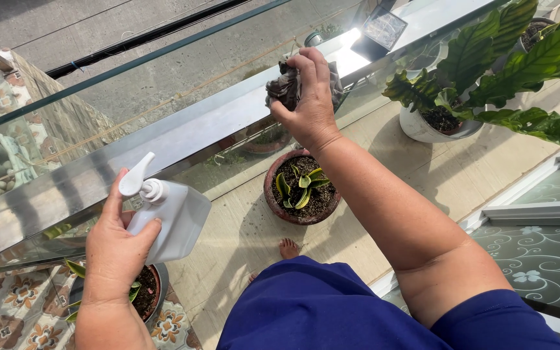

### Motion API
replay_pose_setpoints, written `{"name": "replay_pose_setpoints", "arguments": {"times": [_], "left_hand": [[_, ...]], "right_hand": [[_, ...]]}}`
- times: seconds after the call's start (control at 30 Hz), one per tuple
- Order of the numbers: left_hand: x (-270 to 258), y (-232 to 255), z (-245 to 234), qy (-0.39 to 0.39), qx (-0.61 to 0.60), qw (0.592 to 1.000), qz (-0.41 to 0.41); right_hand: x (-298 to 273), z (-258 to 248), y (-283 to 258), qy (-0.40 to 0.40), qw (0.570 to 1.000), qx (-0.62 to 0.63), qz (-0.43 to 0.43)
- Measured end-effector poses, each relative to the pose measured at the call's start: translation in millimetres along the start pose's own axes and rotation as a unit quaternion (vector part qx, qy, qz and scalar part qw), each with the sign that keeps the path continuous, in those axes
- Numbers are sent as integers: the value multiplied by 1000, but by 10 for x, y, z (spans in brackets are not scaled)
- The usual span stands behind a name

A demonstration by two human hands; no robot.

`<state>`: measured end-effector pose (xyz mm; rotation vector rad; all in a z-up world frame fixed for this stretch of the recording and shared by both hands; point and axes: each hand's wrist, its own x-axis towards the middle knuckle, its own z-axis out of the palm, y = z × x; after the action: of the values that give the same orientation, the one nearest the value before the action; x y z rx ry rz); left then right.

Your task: A person is cleaning a balcony railing by spraying a cleaning solution onto a cloth and wiping the glass and metal surfaces.

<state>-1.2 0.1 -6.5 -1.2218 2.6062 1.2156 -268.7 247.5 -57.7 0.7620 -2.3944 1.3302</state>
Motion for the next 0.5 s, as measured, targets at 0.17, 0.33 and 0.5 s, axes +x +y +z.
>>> {"name": "replay_pose_setpoints", "arguments": {"times": [0.17, 0.33, 0.5], "left_hand": [[13, -35, -3, 2, 3, 1000, 3], [-17, 69, -15, -10, -24, 1000, -16], [-28, 70, -68, -18, -42, 999, -3]], "right_hand": [[-216, 89, 95, 2, 995, -67, -80], [-582, 649, -493, -149, 962, -51, -225], [-480, 643, -537, -186, 907, -51, -374]]}}
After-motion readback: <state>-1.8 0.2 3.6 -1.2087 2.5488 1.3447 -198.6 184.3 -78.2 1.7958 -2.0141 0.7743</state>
